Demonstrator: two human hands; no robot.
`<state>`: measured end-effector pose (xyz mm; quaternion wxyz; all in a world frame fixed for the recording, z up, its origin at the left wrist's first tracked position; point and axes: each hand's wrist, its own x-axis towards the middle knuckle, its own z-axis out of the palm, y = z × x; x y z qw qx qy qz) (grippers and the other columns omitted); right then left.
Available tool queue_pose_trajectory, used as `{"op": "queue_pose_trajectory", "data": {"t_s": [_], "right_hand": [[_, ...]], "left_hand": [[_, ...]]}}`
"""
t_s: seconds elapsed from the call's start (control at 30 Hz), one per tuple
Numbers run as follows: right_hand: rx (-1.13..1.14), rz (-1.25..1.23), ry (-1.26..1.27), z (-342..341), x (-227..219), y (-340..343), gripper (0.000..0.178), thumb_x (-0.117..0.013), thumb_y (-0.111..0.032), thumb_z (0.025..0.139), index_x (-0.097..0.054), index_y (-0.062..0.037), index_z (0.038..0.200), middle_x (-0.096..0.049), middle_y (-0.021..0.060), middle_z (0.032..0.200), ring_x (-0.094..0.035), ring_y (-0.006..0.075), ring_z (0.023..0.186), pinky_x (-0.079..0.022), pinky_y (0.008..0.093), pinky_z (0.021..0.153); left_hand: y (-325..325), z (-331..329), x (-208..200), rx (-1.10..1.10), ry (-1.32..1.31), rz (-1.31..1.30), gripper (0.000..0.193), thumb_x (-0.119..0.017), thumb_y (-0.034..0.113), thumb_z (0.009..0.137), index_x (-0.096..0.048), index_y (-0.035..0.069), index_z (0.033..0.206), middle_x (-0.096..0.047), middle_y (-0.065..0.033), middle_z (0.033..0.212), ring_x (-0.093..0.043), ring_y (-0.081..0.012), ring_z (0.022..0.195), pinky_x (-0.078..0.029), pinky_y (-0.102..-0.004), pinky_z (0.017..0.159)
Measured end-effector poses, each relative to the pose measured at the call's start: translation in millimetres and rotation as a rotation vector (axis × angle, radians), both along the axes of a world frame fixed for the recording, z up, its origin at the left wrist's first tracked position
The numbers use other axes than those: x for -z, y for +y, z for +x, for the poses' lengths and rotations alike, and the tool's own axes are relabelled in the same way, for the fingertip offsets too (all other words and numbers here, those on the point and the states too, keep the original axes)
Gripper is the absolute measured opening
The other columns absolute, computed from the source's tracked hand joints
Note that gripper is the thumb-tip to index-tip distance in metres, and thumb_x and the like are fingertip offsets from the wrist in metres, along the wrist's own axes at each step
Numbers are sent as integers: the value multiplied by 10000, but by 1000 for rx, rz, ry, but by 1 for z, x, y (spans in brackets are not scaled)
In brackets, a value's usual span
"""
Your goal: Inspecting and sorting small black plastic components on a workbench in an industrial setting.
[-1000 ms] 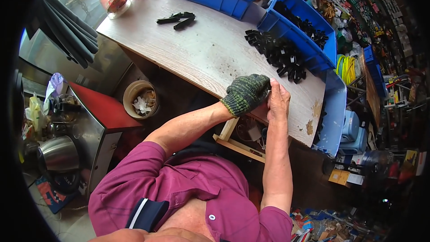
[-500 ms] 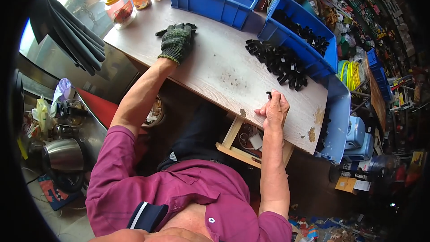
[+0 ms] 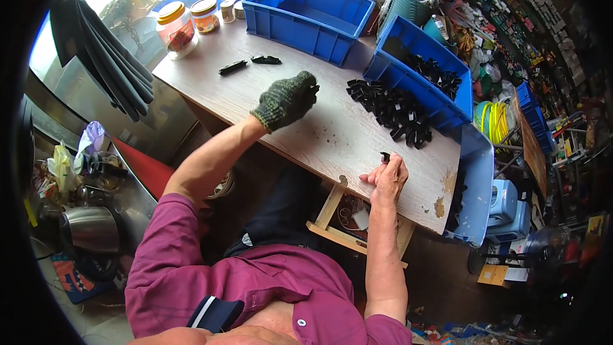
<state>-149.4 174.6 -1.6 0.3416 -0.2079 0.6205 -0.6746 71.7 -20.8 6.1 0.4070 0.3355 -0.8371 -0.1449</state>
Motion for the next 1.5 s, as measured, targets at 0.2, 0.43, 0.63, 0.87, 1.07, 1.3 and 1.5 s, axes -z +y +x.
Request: {"op": "queue_pose_trajectory", "data": {"t_s": [0.2,0.43,0.63,0.87,1.07,1.3,1.5], "right_hand": [[14,7,-28,3,-2,2,409,-475,-422,956,-467,-92,715,-331,-4,435,-394,143,381,-523,391,426],[36,-21,-52,-4,6,6,395,-474,-406,973,-501,-53,797,-341,-11,450,-381,131,374,-530,393,441],[122,-50,-110,8,0,-5,369,-472,-376,957,-513,-38,814,-358,14,519,-366,151,388,-504,381,416],[160,0,-58,14,-14,5,380,-421,-386,973,-514,-65,793,-435,65,466,-442,211,354,-444,342,375],[125,-68,-21,16,0,3,342,-455,-351,976,-535,-90,771,-461,39,514,-435,170,388,-403,314,395],[102,-124,370,-8,19,14,295,-484,-185,973,-415,-70,711,-287,-41,676,-264,89,645,-257,300,550],[3,-97,225,-32,44,18,287,-509,-295,964,-489,-126,733,-467,-13,621,-482,140,536,-498,349,540]], "left_hand": [[45,-11,6,3,19,120,302,-654,119,861,-583,72,1150,-672,-169,831,-666,-377,746,-529,-468,653],[62,-14,24,50,-17,69,143,-658,190,879,-589,66,900,-629,-160,792,-626,-402,753,-504,-492,654],[107,-46,5,323,260,388,200,-586,243,965,-635,88,1081,-676,-160,1017,-642,-390,947,-521,-461,782],[131,-88,15,442,161,544,265,-544,279,983,-606,55,1110,-663,-188,1006,-637,-400,937,-502,-484,761],[126,-89,25,423,232,597,222,-542,127,978,-599,25,1167,-634,-123,974,-644,-319,808,-521,-404,757],[160,-117,5,254,329,738,377,-561,256,964,-553,32,1268,-679,-235,1002,-656,-422,892,-508,-485,785],[154,-95,4,368,164,684,329,-586,277,959,-594,57,1204,-642,-193,1148,-628,-403,991,-504,-478,834]]}}
